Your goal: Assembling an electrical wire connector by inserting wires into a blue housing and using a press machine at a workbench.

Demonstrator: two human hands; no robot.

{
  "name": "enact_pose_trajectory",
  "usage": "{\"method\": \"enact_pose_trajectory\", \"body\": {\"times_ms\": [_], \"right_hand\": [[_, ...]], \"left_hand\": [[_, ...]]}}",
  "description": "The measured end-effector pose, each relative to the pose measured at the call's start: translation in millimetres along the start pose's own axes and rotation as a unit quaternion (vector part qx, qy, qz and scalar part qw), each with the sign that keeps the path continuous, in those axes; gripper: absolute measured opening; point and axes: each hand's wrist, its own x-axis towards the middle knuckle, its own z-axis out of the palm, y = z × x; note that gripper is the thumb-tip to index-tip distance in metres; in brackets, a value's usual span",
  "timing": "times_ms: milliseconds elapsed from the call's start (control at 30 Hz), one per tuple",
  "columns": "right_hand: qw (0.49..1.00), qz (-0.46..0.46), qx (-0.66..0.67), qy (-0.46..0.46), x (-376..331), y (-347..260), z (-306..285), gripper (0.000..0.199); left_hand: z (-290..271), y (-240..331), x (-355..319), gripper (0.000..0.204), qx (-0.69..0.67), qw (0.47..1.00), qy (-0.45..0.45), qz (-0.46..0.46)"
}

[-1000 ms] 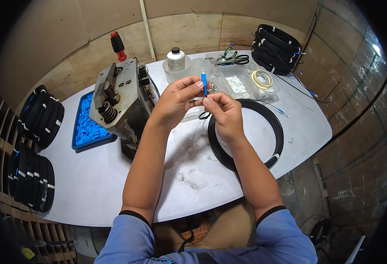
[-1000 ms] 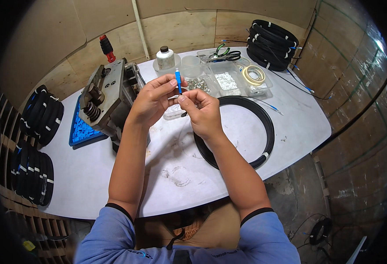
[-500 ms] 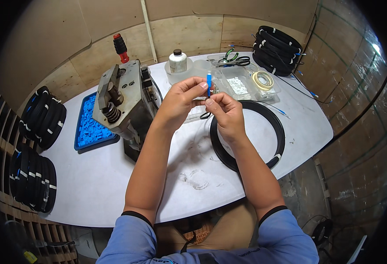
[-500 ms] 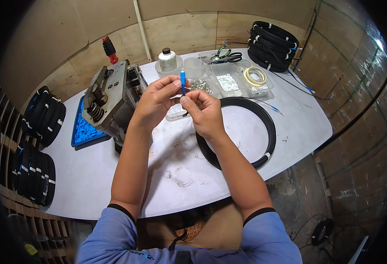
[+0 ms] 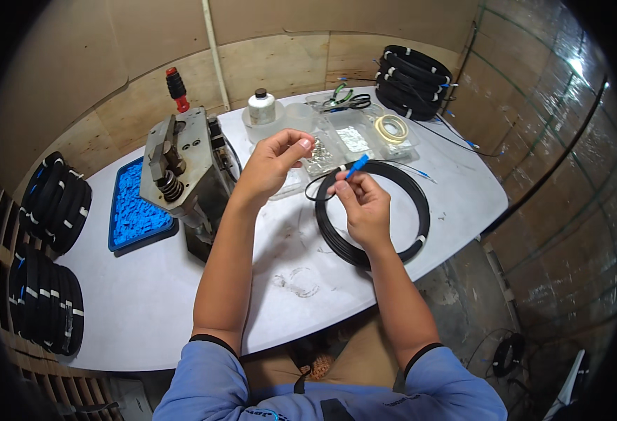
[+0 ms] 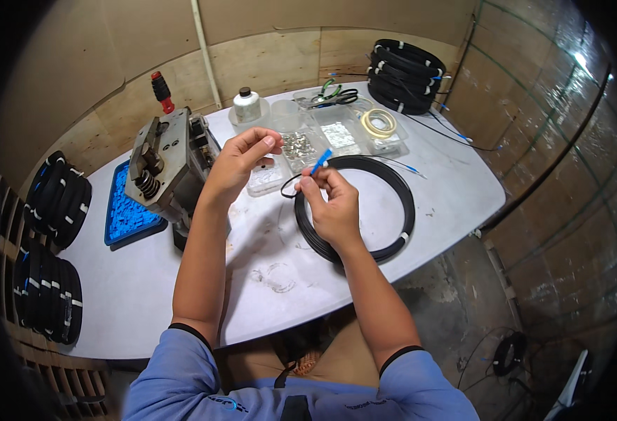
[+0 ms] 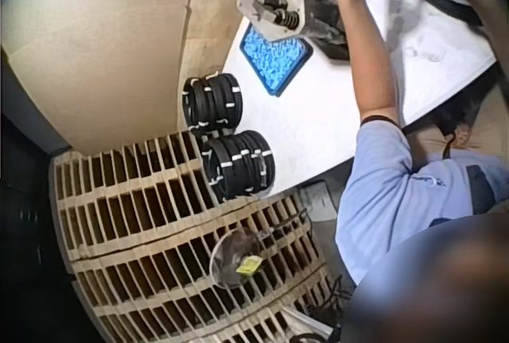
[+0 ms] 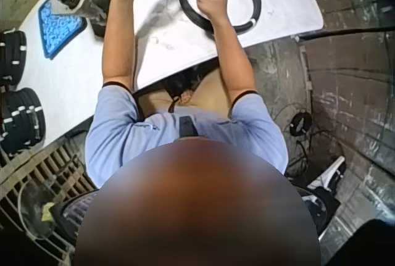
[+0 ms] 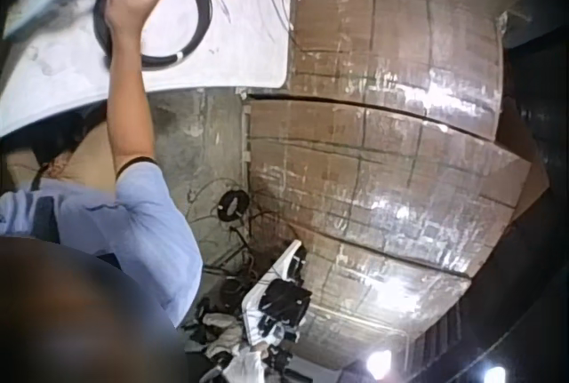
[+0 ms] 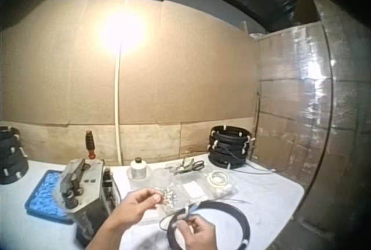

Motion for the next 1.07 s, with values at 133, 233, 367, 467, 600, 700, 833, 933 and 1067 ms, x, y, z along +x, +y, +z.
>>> {"method": "enact_pose_trajectory", "body": {"times_ms": [133,233,367,467,600,700,833,933,1067], "right_hand": [[0.997,0.059,0.007,0.049,-45,-3,-25,0.013],[0.991,0.105,0.008,0.087,-75,0,-44,0.014],[0.979,0.157,0.014,0.131,-96,4,-60,0.013],[0.973,0.176,0.0,0.149,-102,5,-73,0.012],[0.966,0.195,-0.034,0.165,-99,0,-88,0.013],[0.964,0.195,-0.077,0.164,-97,-1,-99,0.019],[0.939,0.178,-0.195,0.221,-106,-14,-108,0.032],[0.914,0.131,-0.256,0.286,-114,-21,-116,0.038],[0.879,-0.088,-0.411,0.224,-122,-15,-116,0.033]], "left_hand": [[13,-8,0,0.027,0.037,0.999,-0.014,0.037],[30,-25,-1,0.028,0.196,0.975,-0.027,0.103],[58,-47,-23,0.034,0.262,0.95,-0.118,0.119],[67,-70,-46,0.038,0.322,0.889,-0.235,0.223],[80,-72,-79,0.05,0.463,0.782,-0.275,0.314],[98,-77,-85,0.05,0.525,0.769,-0.221,0.29],[99,-85,-86,0.048,0.539,0.748,-0.242,0.302],[101,-85,-88,0.047,0.536,0.746,-0.245,0.309],[101,-85,-91,0.047,0.54,0.746,-0.244,0.304]]}}
